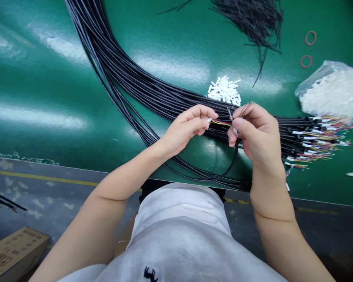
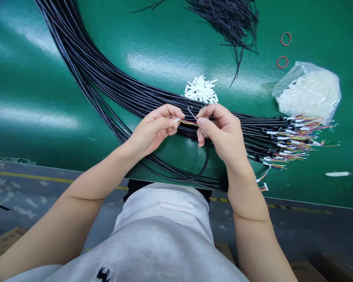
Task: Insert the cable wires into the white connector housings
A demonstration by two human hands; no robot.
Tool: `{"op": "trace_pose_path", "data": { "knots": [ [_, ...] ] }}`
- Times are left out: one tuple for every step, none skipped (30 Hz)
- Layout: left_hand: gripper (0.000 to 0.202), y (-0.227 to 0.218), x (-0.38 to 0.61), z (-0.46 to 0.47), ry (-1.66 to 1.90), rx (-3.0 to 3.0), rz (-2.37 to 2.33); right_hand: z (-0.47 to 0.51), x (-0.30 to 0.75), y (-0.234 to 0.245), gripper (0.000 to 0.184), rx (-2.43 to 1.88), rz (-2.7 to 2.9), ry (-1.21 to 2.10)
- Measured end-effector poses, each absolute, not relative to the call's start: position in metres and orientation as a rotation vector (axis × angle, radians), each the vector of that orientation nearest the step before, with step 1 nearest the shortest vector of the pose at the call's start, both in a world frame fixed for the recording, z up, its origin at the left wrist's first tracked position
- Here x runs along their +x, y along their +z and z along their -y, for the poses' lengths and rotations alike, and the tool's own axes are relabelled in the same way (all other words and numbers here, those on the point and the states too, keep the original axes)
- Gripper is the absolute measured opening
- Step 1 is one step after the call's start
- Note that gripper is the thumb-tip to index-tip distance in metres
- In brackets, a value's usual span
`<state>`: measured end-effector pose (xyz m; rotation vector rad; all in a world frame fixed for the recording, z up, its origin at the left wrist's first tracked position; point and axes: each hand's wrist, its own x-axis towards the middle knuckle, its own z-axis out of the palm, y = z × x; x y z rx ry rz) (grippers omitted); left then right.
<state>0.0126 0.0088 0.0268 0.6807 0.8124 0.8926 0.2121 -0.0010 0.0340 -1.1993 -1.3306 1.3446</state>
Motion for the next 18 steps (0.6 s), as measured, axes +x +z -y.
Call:
{"op": "trace_pose_path", "data": {
  "knots": [
    [0.016,0.0270,0.0126,-0.0089,0.893,0.683,-0.808,0.0006,0.2122,0.0341,0.035,-1.193,1.314,1.367],
    [0.016,0.0272,0.0126,-0.0090,0.892,0.685,-0.805,0.0001,0.2123,0.0341,0.036,-1.188,1.303,1.380],
    [0.015,0.0272,0.0126,-0.0090,0.889,0.687,-0.803,-0.0004,0.2124,0.0340,0.036,-1.184,1.293,1.389],
    [0.015,0.0272,0.0126,-0.0090,0.887,0.688,-0.802,-0.0008,0.2126,0.0339,0.035,-1.182,1.282,1.393],
    [0.015,0.0271,0.0125,-0.0089,0.885,0.686,-0.803,-0.0012,0.2128,0.0337,0.034,-1.183,1.272,1.392],
    [0.015,0.0270,0.0124,-0.0087,0.885,0.682,-0.807,-0.0016,0.2129,0.0335,0.034,-1.188,1.266,1.393],
    [0.015,0.0268,0.0122,-0.0086,0.887,0.674,-0.810,-0.0020,0.2129,0.0333,0.034,-1.199,1.266,1.396],
    [0.015,0.0265,0.0120,-0.0085,0.890,0.665,-0.812,-0.0024,0.2129,0.0330,0.036,-1.213,1.268,1.395],
    [0.016,0.0263,0.0118,-0.0083,0.895,0.656,-0.811,-0.0028,0.2128,0.0328,0.037,-1.230,1.266,1.388],
    [0.016,0.0260,0.0117,-0.0083,0.897,0.648,-0.809,-0.0031,0.2126,0.0325,0.038,-1.245,1.256,1.380],
    [0.017,0.0256,0.0116,-0.0082,0.897,0.645,-0.807,-0.0031,0.2125,0.0321,0.038,-1.250,1.232,1.373],
    [0.018,0.0253,0.0116,-0.0082,0.896,0.645,-0.805,-0.0030,0.2125,0.0317,0.037,-1.239,1.204,1.360],
    [0.018,0.0251,0.0117,-0.0082,0.892,0.650,-0.804,-0.0027,0.2126,0.0311,0.034,-1.216,1.181,1.341],
    [0.017,0.0249,0.0119,-0.0082,0.888,0.657,-0.804,-0.0021,0.2130,0.0306,0.031,-1.185,1.179,1.323],
    [0.017,0.0247,0.0122,-0.0081,0.884,0.667,-0.802,-0.0013,0.2136,0.0300,0.027,-1.154,1.201,1.308],
    [0.017,0.0246,0.0126,-0.0081,0.882,0.677,-0.799,-0.0004,0.2146,0.0295,0.024,-1.128,1.243,1.293],
    [0.017,0.0246,0.0130,-0.0080,0.881,0.686,-0.792,0.0005,0.2157,0.0291,0.024,-1.112,1.300,1.273],
    [0.017,0.0246,0.0134,-0.0079,0.881,0.690,-0.785,0.0014,0.2171,0.0287,0.024,-1.106,1.366,1.251]
  ]
}}
